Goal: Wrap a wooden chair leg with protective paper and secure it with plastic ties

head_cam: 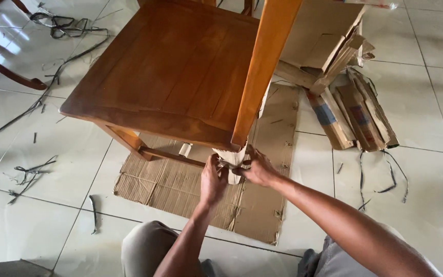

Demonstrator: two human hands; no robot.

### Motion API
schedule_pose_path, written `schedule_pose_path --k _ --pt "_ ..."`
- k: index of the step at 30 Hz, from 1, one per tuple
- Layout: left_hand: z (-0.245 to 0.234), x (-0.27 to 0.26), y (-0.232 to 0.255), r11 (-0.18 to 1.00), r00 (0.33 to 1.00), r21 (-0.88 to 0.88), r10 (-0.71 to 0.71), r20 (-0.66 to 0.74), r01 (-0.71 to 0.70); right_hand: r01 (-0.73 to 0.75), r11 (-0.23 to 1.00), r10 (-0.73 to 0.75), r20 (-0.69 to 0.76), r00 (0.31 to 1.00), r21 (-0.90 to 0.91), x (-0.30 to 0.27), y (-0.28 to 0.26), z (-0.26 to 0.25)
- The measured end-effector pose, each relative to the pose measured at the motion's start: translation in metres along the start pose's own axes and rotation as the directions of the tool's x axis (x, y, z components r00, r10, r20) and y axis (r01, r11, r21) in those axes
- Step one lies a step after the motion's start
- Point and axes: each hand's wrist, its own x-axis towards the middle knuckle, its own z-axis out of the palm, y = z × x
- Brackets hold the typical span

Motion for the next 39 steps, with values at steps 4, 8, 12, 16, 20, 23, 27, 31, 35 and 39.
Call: schedule_pose_path --k 4,8,12,16,20,23,27,31,35,39 --pt "0.007 -0.004 0.003 0.982 0.993 -0.156 -0.100 0.068 0.109 0.042 0.998 -0.041 -0.017 0.999 0.051 0.003 0.005 0.012" --pt "0.008 -0.007 0.043 0.886 0.965 -0.396 -0.179 0.190 0.243 -0.074 0.992 0.072 -0.027 0.997 -0.102 -0.022 -0.072 -0.001" --pt "0.016 0.002 0.054 0.943 0.946 -0.206 -0.210 0.245 0.263 -0.163 0.975 0.158 -0.046 0.986 -0.150 0.002 -0.039 0.011" --pt "0.019 0.007 0.047 0.980 0.974 -0.132 -0.122 0.189 0.149 -0.198 0.978 0.201 -0.038 0.979 0.058 -0.006 -0.033 0.012" --pt "0.024 0.006 0.039 0.990 0.975 -0.016 -0.132 0.176 0.137 -0.116 0.991 0.117 -0.016 0.993 0.071 -0.028 -0.067 0.005" --pt "0.021 0.000 0.046 0.989 0.974 0.031 -0.147 0.171 0.144 -0.016 0.976 0.016 -0.001 1.000 -0.218 -0.029 -0.048 0.009" --pt "0.019 -0.014 0.049 0.985 0.974 0.124 -0.139 0.179 0.118 -0.082 0.989 0.078 -0.032 0.996 -0.126 -0.044 -0.047 0.011" --pt "0.014 -0.034 0.060 0.990 0.973 0.126 -0.095 0.208 0.070 -0.180 0.967 0.178 -0.027 0.984 -0.179 -0.069 -0.067 0.002" --pt "0.027 -0.043 0.033 0.982 0.973 0.183 -0.085 0.217 0.045 -0.213 0.943 0.205 -0.058 0.977 -0.256 -0.086 -0.057 0.004" --pt "0.035 -0.049 0.036 0.959 0.967 0.253 -0.176 0.184 0.127 -0.228 0.944 0.210 -0.097 0.973 -0.240 -0.098 -0.068 0.002"
